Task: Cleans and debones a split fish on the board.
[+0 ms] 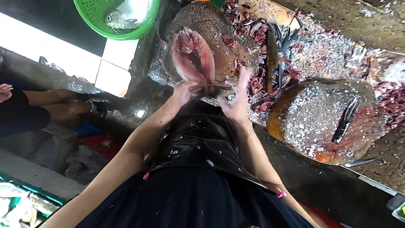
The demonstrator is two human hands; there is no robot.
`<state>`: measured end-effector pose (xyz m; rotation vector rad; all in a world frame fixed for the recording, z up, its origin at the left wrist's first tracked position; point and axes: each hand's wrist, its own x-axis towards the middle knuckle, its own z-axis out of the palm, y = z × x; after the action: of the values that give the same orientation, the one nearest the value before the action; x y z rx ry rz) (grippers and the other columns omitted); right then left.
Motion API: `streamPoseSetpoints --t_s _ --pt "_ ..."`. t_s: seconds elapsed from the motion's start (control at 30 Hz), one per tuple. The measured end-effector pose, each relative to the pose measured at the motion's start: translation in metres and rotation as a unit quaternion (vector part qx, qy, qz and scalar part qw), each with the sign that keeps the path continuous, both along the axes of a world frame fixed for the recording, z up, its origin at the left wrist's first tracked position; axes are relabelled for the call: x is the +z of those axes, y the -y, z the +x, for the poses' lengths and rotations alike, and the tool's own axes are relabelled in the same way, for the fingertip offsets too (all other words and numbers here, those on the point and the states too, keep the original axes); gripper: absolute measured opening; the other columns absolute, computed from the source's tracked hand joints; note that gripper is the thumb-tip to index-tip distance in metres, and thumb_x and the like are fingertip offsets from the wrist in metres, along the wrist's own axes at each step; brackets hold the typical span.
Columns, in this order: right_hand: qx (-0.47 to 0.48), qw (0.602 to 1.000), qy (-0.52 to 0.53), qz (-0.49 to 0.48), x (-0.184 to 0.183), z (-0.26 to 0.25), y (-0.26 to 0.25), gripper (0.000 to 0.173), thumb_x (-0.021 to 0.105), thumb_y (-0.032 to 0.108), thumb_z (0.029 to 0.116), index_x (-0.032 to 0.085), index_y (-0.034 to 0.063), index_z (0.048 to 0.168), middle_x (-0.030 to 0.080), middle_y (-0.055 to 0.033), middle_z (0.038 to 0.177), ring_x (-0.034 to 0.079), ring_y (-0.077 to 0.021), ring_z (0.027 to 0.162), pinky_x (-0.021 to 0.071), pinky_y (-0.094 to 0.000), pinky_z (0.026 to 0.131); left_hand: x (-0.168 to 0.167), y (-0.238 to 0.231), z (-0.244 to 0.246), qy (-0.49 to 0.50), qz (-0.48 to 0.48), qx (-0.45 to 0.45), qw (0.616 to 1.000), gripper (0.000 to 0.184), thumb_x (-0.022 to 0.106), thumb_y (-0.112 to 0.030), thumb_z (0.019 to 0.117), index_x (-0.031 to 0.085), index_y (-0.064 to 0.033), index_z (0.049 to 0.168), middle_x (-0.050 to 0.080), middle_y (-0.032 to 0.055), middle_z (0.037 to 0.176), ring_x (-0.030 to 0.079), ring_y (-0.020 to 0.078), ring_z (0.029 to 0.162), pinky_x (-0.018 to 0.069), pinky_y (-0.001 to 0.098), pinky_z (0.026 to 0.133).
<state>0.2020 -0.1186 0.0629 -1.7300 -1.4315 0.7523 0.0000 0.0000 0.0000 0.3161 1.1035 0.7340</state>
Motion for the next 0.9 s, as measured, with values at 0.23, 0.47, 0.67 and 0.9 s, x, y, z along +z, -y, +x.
streamPoseSetpoints --t_s 0.23,0.47,0.67,0.9 --pt "0.183 0.938 0.244 -0.164 -0.007 0.021 0.035 0.048 0.075 0.019 0.0862 0.068 0.0152 0.134 0.072 -0.0111 0.118 0.069 -0.0328 0.103 0.0506 -0.0644 0.092 -0.003 0.006 -0.004 -0.113 0.114 -0.076 0.984 0.060 0.087 0.013 0.0646 0.061 0.0067 0.119 0.072 0.0183 0.110 0.073 0.0273 0.097 0.0636 0.0447 0.086" --pt "0.099 0.931 0.273 -0.219 -0.036 0.084 0.143 0.058 0.064 0.054 0.0817 0.075 0.0079 0.116 0.074 -0.0183 0.106 0.070 -0.0376 0.100 0.0496 -0.0643 0.091 0.015 -0.006 -0.019 -0.157 0.043 -0.020 0.986 0.030 0.066 -0.003 0.0929 0.060 0.0044 0.122 0.068 0.0172 0.109 0.069 0.0256 0.094 0.0597 0.0438 0.082" --pt "0.123 0.976 -0.103 -0.148 0.020 0.002 0.045 0.035 0.076 0.028 0.0875 0.076 0.0076 0.116 0.074 -0.0024 0.086 0.066 -0.0085 0.070 0.0591 -0.0348 0.068 0.005 -0.015 -0.037 -0.047 0.041 0.024 0.998 0.029 0.064 -0.005 0.0979 0.059 0.0039 0.125 0.070 0.0164 0.108 0.071 0.0260 0.093 0.0608 0.0445 0.084" --pt "0.131 0.968 -0.123 -0.174 -0.001 -0.014 -0.012 0.027 0.073 0.019 0.0882 0.078 0.0078 0.112 0.074 -0.0036 0.082 0.065 -0.0088 0.064 0.0564 -0.0348 0.064 0.001 -0.017 -0.037 0.012 0.065 0.034 0.997 0.015 0.052 -0.006 0.1047 0.060 0.0030 0.112 0.070 0.0142 0.095 0.071 0.0260 0.086 0.0613 0.0469 0.084"
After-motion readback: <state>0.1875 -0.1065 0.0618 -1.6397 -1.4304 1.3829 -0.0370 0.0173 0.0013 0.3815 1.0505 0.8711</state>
